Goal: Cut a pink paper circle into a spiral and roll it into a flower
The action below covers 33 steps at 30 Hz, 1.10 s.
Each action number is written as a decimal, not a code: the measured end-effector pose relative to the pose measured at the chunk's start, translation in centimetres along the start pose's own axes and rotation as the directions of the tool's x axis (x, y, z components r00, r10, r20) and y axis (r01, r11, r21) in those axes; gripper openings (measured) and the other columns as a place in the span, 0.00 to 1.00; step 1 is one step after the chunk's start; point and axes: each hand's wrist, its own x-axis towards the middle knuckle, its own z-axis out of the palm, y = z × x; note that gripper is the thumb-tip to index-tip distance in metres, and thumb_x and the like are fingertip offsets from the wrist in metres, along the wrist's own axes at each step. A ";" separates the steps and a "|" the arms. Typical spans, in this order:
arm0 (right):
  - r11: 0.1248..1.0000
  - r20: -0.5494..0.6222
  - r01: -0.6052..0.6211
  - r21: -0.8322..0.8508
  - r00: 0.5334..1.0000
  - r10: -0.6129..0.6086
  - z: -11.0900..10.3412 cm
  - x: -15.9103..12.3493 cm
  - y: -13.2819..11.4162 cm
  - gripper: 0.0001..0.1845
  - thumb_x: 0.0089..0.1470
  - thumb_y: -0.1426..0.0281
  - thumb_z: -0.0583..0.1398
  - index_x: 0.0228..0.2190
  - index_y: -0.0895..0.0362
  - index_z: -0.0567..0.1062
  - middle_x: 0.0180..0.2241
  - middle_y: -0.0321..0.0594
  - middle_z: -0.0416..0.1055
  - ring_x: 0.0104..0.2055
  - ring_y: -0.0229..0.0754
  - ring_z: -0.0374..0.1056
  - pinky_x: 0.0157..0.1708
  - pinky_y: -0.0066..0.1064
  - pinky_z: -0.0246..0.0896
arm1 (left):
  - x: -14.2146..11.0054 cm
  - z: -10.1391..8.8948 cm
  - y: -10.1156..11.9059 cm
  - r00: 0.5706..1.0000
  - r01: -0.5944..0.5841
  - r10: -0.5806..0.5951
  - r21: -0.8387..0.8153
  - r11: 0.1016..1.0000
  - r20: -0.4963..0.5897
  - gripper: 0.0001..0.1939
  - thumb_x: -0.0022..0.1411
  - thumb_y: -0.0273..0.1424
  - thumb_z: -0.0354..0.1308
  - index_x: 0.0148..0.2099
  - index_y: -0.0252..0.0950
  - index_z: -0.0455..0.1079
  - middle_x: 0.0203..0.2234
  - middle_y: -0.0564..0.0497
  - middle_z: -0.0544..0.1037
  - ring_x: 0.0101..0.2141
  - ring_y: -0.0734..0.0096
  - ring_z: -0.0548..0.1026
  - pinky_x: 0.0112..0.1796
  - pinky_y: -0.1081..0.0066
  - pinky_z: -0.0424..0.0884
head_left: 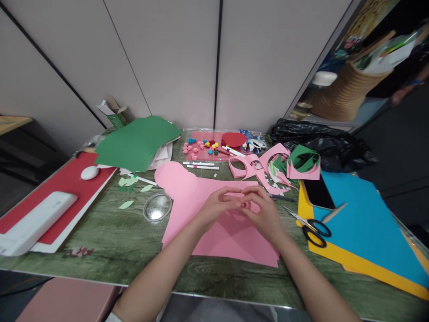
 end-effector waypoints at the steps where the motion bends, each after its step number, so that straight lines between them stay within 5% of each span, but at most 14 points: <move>1: 1.000 -0.002 -0.013 0.008 1.000 0.013 0.0 0.0 -0.1 0.06 0.45 0.75 0.63 0.27 0.53 0.72 0.37 0.39 0.63 0.42 0.43 0.62 0.43 0.36 0.57 | 0.0 0.0 0.0 1.000 0.010 -0.009 -0.009 1.000 0.010 0.22 0.48 0.30 0.64 0.47 0.33 0.68 0.30 0.46 0.77 0.30 0.68 0.75 0.33 0.68 0.68; 13: 0.998 -0.032 -0.058 0.013 0.998 0.059 0.1 0.0 -0.2 0.07 0.44 0.75 0.63 0.22 0.55 0.68 0.35 0.37 0.62 0.41 0.43 0.63 0.41 0.35 0.57 | 0.0 1.1 -0.5 1.000 0.018 -0.017 -0.124 0.992 0.008 0.24 0.45 0.29 0.66 0.46 0.33 0.68 0.28 0.49 0.77 0.29 0.69 0.74 0.31 0.68 0.70; 21: 1.000 -0.026 -0.022 0.015 0.999 0.022 -0.2 0.1 -0.3 0.08 0.46 0.74 0.62 0.32 0.53 0.74 0.36 0.38 0.64 0.42 0.42 0.64 0.44 0.35 0.58 | 0.2 0.0 -0.7 0.996 -0.003 -0.004 -0.080 0.997 -0.092 0.23 0.46 0.29 0.65 0.46 0.35 0.66 0.29 0.48 0.77 0.28 0.71 0.75 0.33 0.68 0.69; 29: 0.998 0.175 0.050 0.032 0.983 -0.055 0.1 0.1 0.1 0.14 0.54 0.72 0.56 0.41 0.47 0.73 0.41 0.42 0.64 0.46 0.44 0.62 0.46 0.39 0.60 | -0.2 0.2 0.9 0.999 0.041 -0.041 0.039 0.998 -0.005 0.22 0.46 0.29 0.64 0.45 0.35 0.66 0.28 0.49 0.76 0.31 0.67 0.75 0.32 0.66 0.70; 33: 0.999 0.147 0.042 0.004 0.988 -0.042 0.2 0.0 0.5 0.12 0.53 0.72 0.57 0.39 0.48 0.75 0.40 0.42 0.65 0.46 0.45 0.62 0.45 0.40 0.60 | -0.2 0.2 1.1 0.999 0.038 -0.035 0.089 0.995 -0.031 0.23 0.46 0.29 0.64 0.46 0.35 0.66 0.25 0.51 0.75 0.28 0.70 0.74 0.32 0.68 0.69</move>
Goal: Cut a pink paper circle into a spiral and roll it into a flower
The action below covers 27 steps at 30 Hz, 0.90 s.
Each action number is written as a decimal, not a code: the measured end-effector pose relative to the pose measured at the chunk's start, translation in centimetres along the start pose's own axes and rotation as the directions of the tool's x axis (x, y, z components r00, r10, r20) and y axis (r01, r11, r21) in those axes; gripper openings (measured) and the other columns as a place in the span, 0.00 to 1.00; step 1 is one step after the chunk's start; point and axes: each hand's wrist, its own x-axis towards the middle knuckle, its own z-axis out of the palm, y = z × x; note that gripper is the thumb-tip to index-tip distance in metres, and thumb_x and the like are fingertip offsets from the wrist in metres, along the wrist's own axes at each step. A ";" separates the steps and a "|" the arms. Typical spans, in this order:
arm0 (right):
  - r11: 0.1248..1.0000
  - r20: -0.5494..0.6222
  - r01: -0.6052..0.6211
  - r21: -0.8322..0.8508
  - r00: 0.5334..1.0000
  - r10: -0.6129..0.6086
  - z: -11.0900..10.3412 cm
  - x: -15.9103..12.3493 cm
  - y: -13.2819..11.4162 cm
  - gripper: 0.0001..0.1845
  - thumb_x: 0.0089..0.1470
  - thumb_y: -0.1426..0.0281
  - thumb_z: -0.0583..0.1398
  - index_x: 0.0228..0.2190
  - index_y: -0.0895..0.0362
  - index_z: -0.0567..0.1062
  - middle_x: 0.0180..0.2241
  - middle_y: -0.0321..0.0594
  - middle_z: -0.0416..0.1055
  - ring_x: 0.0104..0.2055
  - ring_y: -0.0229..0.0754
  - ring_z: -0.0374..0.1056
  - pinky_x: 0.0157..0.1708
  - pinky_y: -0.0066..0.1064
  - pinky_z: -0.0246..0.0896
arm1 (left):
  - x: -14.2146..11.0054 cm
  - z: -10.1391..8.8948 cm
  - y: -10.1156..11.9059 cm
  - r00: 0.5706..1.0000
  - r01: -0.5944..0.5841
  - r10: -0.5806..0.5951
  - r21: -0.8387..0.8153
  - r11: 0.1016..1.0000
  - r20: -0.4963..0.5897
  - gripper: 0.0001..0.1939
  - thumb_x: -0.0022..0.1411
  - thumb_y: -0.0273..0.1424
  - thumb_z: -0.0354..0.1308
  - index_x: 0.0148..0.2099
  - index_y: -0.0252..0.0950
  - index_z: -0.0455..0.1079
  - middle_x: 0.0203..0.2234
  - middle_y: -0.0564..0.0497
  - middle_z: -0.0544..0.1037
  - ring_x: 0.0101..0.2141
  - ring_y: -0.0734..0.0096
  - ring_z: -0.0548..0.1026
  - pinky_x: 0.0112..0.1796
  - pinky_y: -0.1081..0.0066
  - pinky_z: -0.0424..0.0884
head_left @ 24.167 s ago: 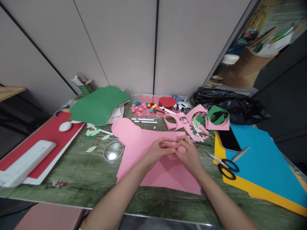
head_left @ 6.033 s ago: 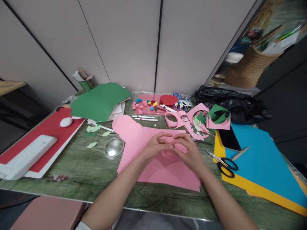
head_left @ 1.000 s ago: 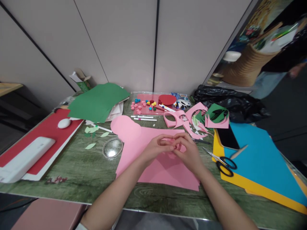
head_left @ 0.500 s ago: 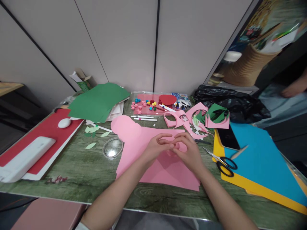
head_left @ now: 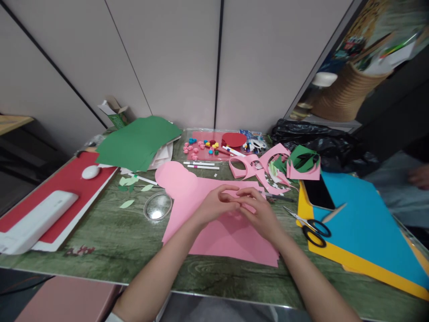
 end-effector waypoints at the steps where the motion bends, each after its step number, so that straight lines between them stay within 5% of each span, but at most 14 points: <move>1: 1.000 -0.027 -0.006 0.001 1.000 0.006 0.0 0.0 0.0 0.11 0.52 0.72 0.57 0.37 0.49 0.75 0.40 0.41 0.65 0.46 0.45 0.62 0.45 0.40 0.60 | 0.0 0.0 0.0 1.000 -0.001 0.001 -0.007 1.000 -0.005 0.22 0.46 0.29 0.64 0.46 0.34 0.66 0.25 0.51 0.76 0.27 0.70 0.74 0.32 0.69 0.69; 15: 0.993 -0.146 -0.090 0.073 0.984 0.100 0.1 0.1 -0.5 0.06 0.46 0.72 0.62 0.22 0.55 0.69 0.34 0.38 0.65 0.40 0.43 0.64 0.40 0.35 0.59 | 0.2 0.7 -1.3 0.999 -0.013 0.019 -0.185 0.983 0.032 0.25 0.43 0.29 0.67 0.46 0.33 0.68 0.28 0.49 0.76 0.29 0.69 0.74 0.32 0.69 0.69; 24: 0.999 -0.157 -0.034 -0.008 0.987 0.032 -0.1 0.1 -0.7 0.07 0.47 0.72 0.60 0.32 0.52 0.74 0.36 0.39 0.65 0.41 0.44 0.64 0.41 0.37 0.61 | 0.5 0.0 -2.0 0.997 -0.015 0.004 -0.144 0.990 -0.074 0.27 0.42 0.30 0.68 0.47 0.34 0.66 0.30 0.47 0.77 0.29 0.70 0.75 0.34 0.68 0.68; 27: 1.000 -0.075 0.015 -0.023 0.997 -0.017 -0.1 0.0 -0.4 0.10 0.51 0.72 0.58 0.36 0.50 0.75 0.38 0.41 0.65 0.43 0.44 0.63 0.43 0.39 0.60 | 0.5 -0.3 -1.6 0.998 -0.008 0.003 -0.085 0.996 -0.060 0.27 0.42 0.30 0.67 0.47 0.33 0.66 0.28 0.48 0.77 0.29 0.70 0.75 0.34 0.69 0.68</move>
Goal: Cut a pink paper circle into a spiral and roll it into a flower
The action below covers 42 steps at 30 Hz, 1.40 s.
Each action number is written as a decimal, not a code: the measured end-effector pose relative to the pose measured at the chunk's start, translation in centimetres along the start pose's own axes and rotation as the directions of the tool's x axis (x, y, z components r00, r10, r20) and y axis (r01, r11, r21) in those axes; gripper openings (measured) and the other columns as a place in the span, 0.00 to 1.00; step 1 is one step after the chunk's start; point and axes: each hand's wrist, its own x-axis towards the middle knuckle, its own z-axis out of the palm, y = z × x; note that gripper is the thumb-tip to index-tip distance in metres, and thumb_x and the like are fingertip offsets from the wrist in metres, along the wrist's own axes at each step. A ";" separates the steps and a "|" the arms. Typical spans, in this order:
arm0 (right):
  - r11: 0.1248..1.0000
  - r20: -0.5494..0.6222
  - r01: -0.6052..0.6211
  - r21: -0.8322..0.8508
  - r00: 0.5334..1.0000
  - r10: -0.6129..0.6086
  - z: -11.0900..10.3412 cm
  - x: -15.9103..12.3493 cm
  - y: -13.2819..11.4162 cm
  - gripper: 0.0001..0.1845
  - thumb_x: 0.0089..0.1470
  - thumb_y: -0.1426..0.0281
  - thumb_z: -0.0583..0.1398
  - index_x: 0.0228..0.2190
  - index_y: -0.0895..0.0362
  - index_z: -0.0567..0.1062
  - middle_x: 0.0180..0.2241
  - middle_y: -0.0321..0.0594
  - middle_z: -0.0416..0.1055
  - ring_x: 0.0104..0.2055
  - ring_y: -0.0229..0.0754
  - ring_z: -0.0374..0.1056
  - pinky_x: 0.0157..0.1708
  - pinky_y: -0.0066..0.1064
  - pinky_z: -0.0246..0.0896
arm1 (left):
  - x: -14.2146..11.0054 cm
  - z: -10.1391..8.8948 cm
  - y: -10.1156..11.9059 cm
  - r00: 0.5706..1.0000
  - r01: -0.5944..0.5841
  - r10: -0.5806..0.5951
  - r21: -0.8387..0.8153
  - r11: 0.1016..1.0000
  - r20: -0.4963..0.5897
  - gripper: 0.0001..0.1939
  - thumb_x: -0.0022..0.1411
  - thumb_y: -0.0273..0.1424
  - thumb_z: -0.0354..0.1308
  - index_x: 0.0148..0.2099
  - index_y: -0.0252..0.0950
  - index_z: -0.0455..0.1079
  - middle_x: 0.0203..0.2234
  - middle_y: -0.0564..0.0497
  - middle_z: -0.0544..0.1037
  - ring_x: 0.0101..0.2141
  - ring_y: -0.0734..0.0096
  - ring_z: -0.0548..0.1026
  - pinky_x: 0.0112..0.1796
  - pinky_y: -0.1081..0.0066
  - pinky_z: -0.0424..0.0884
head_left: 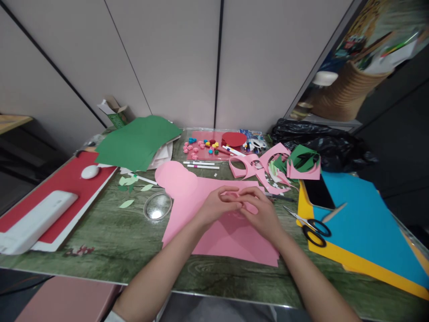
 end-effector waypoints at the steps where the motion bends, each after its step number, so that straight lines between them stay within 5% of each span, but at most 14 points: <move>1: 1.000 0.044 0.016 -0.001 0.999 -0.016 0.1 0.0 0.1 0.11 0.52 0.72 0.58 0.37 0.49 0.74 0.39 0.41 0.65 0.44 0.44 0.62 0.44 0.40 0.60 | 0.0 0.0 0.2 1.000 0.005 -0.005 0.031 1.000 0.015 0.27 0.43 0.30 0.67 0.47 0.33 0.66 0.27 0.48 0.77 0.28 0.70 0.75 0.33 0.69 0.68; 4: 0.999 0.131 0.040 -0.008 0.991 -0.038 0.3 -0.1 0.5 0.12 0.53 0.74 0.56 0.38 0.49 0.75 0.41 0.42 0.65 0.46 0.45 0.61 0.45 0.42 0.59 | -0.2 0.0 0.8 0.998 0.035 -0.041 0.113 0.993 0.053 0.26 0.43 0.30 0.66 0.46 0.32 0.66 0.24 0.49 0.77 0.23 0.71 0.74 0.29 0.69 0.69; 13: 0.999 -0.057 -0.047 0.003 0.997 0.047 0.0 0.2 0.2 0.04 0.45 0.74 0.61 0.25 0.53 0.74 0.36 0.40 0.66 0.41 0.45 0.63 0.42 0.41 0.59 | -0.3 0.6 0.8 0.992 0.057 -0.053 -0.031 0.998 0.111 0.28 0.40 0.28 0.68 0.46 0.33 0.67 0.30 0.46 0.78 0.30 0.67 0.76 0.36 0.65 0.69; 22: 0.995 -0.046 -0.093 0.047 0.994 0.095 0.2 0.0 0.1 0.10 0.42 0.76 0.63 0.20 0.55 0.65 0.36 0.38 0.64 0.41 0.44 0.63 0.41 0.37 0.57 | -0.2 0.7 0.2 0.992 0.054 -0.048 -0.046 0.997 0.115 0.25 0.43 0.29 0.67 0.45 0.33 0.67 0.28 0.47 0.78 0.30 0.68 0.75 0.35 0.67 0.67; 42: 0.998 -0.019 0.052 -0.026 0.998 -0.053 0.0 0.0 0.1 0.05 0.49 0.72 0.60 0.30 0.51 0.76 0.37 0.41 0.67 0.41 0.44 0.64 0.40 0.39 0.61 | -0.6 0.4 1.4 0.994 0.081 -0.082 0.024 0.996 0.067 0.24 0.44 0.29 0.67 0.45 0.32 0.67 0.26 0.47 0.78 0.29 0.69 0.75 0.37 0.66 0.67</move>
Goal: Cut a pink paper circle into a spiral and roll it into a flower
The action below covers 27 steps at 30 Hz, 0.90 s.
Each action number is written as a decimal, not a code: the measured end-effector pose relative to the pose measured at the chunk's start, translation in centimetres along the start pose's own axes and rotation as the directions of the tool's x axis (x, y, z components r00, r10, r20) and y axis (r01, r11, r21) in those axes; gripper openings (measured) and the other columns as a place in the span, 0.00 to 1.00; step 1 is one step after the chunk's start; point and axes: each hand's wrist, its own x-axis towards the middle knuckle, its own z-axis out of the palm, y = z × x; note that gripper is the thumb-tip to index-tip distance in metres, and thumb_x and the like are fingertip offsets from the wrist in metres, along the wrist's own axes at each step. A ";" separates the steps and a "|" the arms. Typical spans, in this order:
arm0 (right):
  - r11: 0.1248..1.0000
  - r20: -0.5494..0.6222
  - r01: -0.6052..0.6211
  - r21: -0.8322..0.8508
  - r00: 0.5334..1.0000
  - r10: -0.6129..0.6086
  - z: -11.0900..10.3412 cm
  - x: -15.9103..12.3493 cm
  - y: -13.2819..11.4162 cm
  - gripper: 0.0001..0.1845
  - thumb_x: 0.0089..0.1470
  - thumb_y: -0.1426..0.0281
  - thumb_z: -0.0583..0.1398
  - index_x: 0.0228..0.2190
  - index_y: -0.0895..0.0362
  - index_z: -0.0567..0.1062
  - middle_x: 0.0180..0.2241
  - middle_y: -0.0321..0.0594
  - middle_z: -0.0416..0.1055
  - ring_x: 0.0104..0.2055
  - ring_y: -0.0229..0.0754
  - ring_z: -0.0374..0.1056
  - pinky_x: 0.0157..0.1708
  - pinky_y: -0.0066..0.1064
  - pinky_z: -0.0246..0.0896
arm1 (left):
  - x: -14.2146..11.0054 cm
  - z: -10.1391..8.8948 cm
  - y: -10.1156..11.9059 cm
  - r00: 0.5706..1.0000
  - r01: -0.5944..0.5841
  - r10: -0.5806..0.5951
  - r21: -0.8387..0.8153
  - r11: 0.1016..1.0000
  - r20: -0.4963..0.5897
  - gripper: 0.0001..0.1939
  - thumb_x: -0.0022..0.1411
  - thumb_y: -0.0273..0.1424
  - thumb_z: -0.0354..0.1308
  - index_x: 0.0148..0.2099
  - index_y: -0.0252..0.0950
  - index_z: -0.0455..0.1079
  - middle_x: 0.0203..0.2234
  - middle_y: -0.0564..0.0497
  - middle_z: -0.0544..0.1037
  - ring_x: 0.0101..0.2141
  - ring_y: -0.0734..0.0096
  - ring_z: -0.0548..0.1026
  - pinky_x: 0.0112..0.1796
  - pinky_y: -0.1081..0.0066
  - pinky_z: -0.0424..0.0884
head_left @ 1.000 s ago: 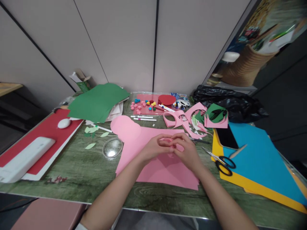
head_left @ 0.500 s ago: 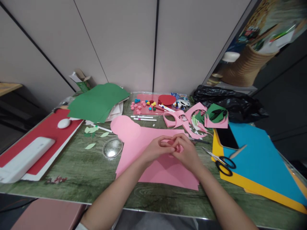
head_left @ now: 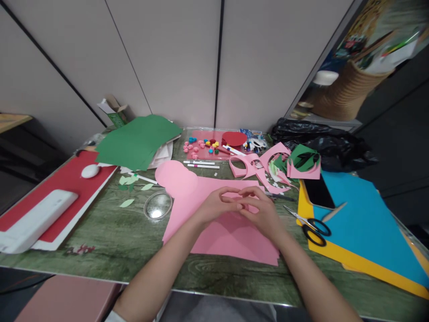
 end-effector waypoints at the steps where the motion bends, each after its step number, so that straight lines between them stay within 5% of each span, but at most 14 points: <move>1: 1.000 -0.019 -0.003 0.002 1.000 0.003 0.0 0.0 0.0 0.05 0.49 0.72 0.61 0.30 0.51 0.76 0.36 0.41 0.67 0.41 0.44 0.64 0.40 0.38 0.61 | 0.0 0.0 0.0 1.000 0.000 0.000 0.007 1.000 0.000 0.24 0.44 0.29 0.66 0.46 0.32 0.67 0.27 0.46 0.78 0.30 0.68 0.75 0.37 0.66 0.67; 6: 0.997 -0.132 -0.058 0.044 0.989 0.064 0.1 0.1 -0.4 0.04 0.45 0.73 0.63 0.24 0.54 0.72 0.33 0.38 0.67 0.39 0.42 0.64 0.40 0.36 0.59 | 0.2 -0.1 -0.6 0.999 -0.040 0.040 -0.011 0.999 0.004 0.23 0.49 0.33 0.63 0.47 0.33 0.66 0.31 0.44 0.78 0.32 0.66 0.75 0.38 0.66 0.67; 15: 0.991 -0.056 -0.102 0.085 0.993 0.107 0.1 0.0 -0.3 0.13 0.42 0.74 0.64 0.20 0.55 0.63 0.32 0.37 0.65 0.37 0.42 0.63 0.37 0.34 0.57 | 0.3 0.3 -0.8 0.997 -0.036 0.039 -0.053 0.998 0.063 0.23 0.44 0.28 0.66 0.45 0.33 0.68 0.28 0.48 0.78 0.31 0.69 0.74 0.36 0.69 0.66; 27: 0.994 -0.064 -0.093 0.063 0.993 0.097 0.1 0.0 -0.4 0.09 0.43 0.75 0.63 0.22 0.55 0.66 0.31 0.37 0.64 0.37 0.42 0.63 0.37 0.34 0.57 | 0.1 0.7 -0.8 0.999 -0.039 0.040 -0.067 0.997 0.018 0.25 0.42 0.29 0.67 0.45 0.33 0.68 0.26 0.49 0.77 0.29 0.70 0.74 0.35 0.69 0.65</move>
